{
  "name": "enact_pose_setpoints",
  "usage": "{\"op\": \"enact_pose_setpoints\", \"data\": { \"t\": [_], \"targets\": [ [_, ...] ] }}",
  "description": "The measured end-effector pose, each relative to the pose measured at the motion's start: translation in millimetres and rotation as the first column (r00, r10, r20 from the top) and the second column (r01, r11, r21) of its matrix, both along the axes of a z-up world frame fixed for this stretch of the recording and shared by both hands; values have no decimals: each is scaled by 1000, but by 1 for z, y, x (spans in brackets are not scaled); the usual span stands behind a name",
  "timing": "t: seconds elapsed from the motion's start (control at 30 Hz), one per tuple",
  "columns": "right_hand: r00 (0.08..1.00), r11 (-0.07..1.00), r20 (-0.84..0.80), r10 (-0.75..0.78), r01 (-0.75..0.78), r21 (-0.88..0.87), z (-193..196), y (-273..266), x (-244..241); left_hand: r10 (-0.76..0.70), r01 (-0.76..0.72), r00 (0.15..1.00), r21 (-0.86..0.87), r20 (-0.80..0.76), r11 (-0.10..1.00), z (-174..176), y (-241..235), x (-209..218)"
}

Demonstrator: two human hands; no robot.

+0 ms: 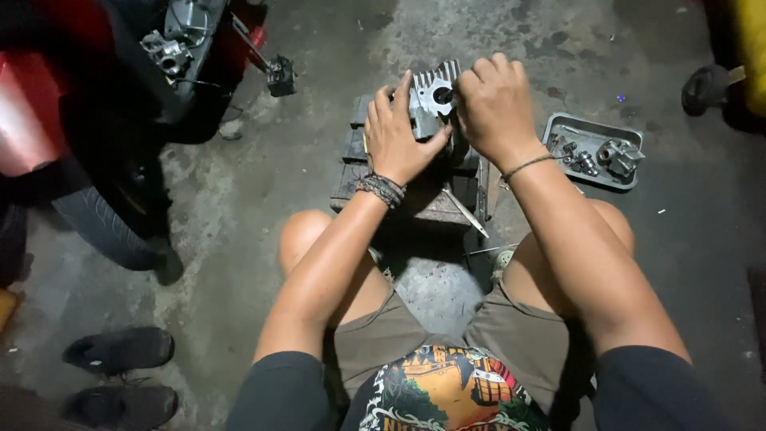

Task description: The person sits on the floor and uses pliers to manipulate a spring and small metal parts. They then use a screwdriver to tighten bolts on a disassembled engine block resting on a wooden block.

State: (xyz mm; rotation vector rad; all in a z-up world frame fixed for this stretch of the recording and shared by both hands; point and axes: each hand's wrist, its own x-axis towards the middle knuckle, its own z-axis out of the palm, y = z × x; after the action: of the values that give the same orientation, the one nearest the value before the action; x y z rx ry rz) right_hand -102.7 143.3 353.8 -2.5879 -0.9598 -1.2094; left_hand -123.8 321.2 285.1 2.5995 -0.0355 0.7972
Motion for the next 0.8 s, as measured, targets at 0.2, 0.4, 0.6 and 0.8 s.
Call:
{"op": "enact_pose_setpoints", "data": {
  "t": [0.2, 0.4, 0.6, 0.8],
  "targets": [
    [994, 999, 111, 20, -25, 39, 13, 2, -4, -9, 9, 1000, -2, -3, 1000, 0, 1, 2],
    [995, 999, 91, -42, 45, -29, 0, -8, 7, 0, 0, 1000, 0, 5, 1000, -2, 0, 3],
    [1000, 999, 7, 15, -15, 42, -3, -17, 12, -16, 16, 1000, -22, 6, 1000, -2, 0, 4],
    [988, 984, -104, 117, -102, 145, 6, -15, -6, -6, 6, 1000, -14, 8, 1000, -10, 1, 9]
  ]
}}
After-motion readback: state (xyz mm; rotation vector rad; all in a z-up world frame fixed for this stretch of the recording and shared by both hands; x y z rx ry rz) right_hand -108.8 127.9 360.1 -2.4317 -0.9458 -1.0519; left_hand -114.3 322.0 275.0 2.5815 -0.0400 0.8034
